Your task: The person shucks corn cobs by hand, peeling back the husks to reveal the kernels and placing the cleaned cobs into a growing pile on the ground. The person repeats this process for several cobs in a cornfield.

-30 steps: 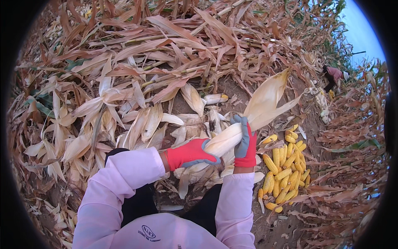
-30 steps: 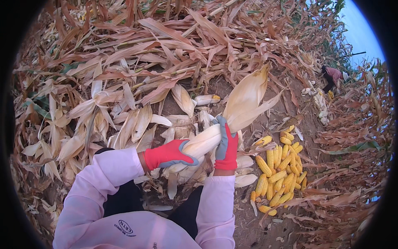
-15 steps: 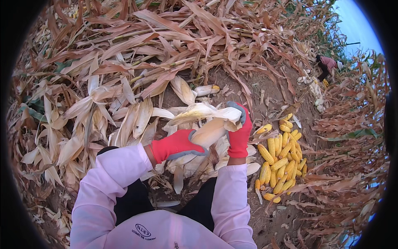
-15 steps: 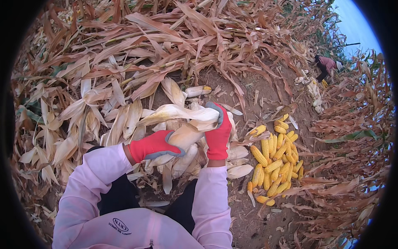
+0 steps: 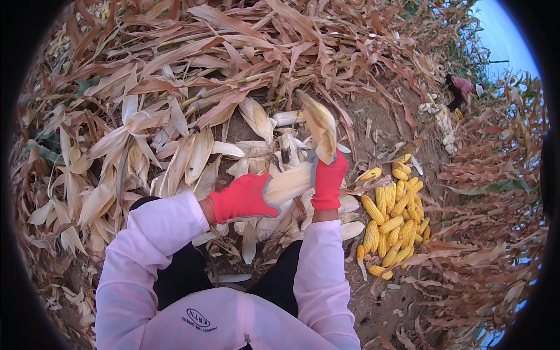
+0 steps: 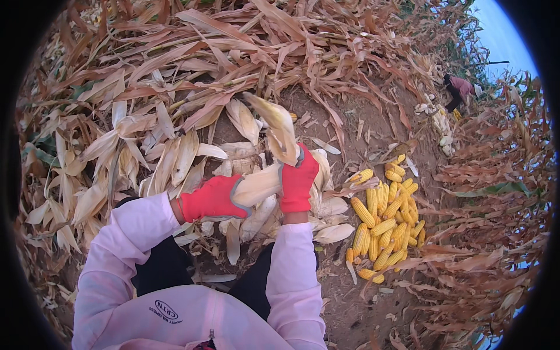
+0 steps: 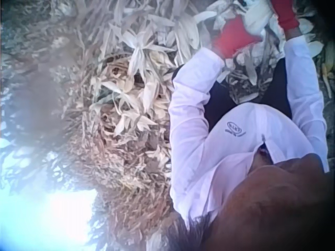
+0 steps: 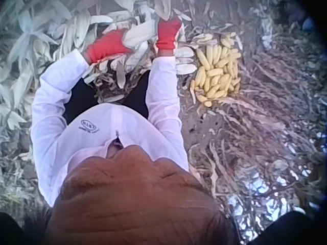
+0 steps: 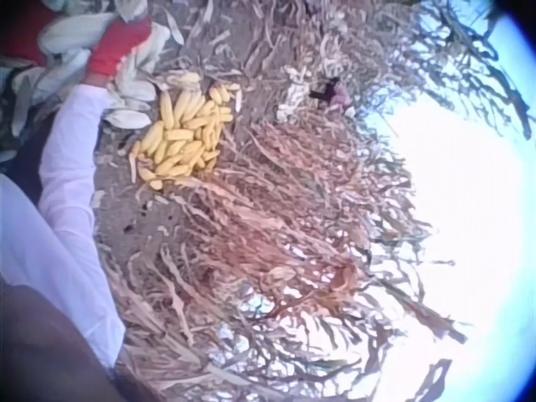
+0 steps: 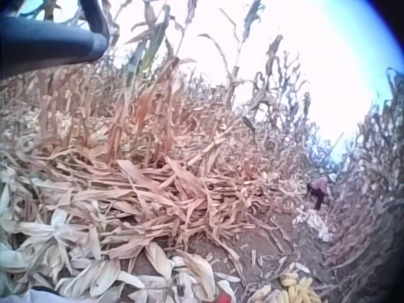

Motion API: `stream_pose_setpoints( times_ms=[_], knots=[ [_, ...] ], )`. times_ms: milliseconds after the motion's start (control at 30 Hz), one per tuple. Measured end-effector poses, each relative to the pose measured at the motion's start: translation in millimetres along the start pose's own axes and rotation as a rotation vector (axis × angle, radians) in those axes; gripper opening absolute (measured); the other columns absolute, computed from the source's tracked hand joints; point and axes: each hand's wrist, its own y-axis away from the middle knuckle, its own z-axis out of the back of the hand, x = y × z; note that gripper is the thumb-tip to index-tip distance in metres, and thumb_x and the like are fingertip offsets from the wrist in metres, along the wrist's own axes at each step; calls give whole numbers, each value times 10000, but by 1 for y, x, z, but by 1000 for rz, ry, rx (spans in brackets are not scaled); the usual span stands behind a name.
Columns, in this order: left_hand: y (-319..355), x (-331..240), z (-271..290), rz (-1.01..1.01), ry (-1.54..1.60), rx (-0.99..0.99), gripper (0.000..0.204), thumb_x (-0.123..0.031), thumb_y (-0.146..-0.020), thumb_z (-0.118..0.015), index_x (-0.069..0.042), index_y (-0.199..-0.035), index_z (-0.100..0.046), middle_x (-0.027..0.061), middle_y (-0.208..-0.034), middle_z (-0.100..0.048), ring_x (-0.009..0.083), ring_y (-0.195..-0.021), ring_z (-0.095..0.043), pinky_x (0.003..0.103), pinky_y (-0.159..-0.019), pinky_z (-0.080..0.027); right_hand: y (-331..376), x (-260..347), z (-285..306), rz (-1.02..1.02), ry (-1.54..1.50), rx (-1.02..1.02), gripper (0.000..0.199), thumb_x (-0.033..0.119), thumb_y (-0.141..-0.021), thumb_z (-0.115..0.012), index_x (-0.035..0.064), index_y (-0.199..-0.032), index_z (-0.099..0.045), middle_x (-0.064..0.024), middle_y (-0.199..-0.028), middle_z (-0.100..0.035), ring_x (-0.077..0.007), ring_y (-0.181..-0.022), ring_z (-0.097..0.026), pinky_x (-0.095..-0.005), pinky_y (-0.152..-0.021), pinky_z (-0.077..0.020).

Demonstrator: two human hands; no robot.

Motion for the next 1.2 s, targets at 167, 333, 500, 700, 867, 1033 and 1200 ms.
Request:
stream_pose_setpoints(
  times_ms=[167,333,500,700,867,1033,1200],
  knots=[
    [15,-14,-28,2,1152,292,562,-305,-779,-718,-20,-1220,-518,113,-920,-644,203,-801,-646,319,-724,-529,-17,61,17,-290,-1164,-316,465,285,-1000,-436,179,-573,-285,61,-508,-261,-85,-391,-234,-270,-664,-482],
    [22,-24,-28,109,1566,722,538,-228,-792,-713,-27,-1241,-497,91,-951,-606,189,-802,-642,329,-709,-552,-19,21,43,-179,-2171,56,406,265,-997,-346,167,-604,-351,44,-509,-312,-103,-472,-305,-278,-637,-445],
    [8,1,-22,-190,1021,472,604,-255,-712,-788,-31,-1211,-532,77,-948,-626,165,-791,-635,305,-703,-531,-16,14,60,-285,-2446,337,315,323,-989,-380,120,-812,-544,46,-491,-382,-79,-443,-407,-226,-490,-408],
    [11,11,7,-345,286,259,681,-274,-619,-834,-56,-1200,-554,123,-997,-671,220,-879,-655,332,-783,-502,-17,-17,110,-528,-1820,416,466,396,-997,-400,-5,-1127,-601,38,-509,-416,-84,-405,-364,-284,-532,-427],
    [26,-7,-4,-527,466,395,689,-240,-620,-839,-54,-1212,-541,109,-992,-672,204,-903,-647,337,-799,-498,-27,-127,159,-744,-1360,-720,359,390,-920,-497,51,-945,-612,-24,-700,-581,-157,-679,-568,-385,-796,-539],
    [21,-28,-3,-353,715,711,688,-186,-645,-827,-40,-1242,-518,81,-998,-662,143,-895,-617,319,-797,-489,-24,-56,55,-670,-1071,-129,412,433,-896,-580,59,-1069,-581,-48,-899,-616,-156,-801,-588,-323,-808,-503],
    [8,-26,-6,-435,696,595,713,-162,-661,-810,-47,-1291,-496,86,-1008,-658,133,-896,-608,314,-799,-493,9,26,-14,-379,-696,897,640,377,-943,-567,19,-1421,-336,-154,-1353,-458,-238,-1222,-492,-361,-988,-417]
  ],
)
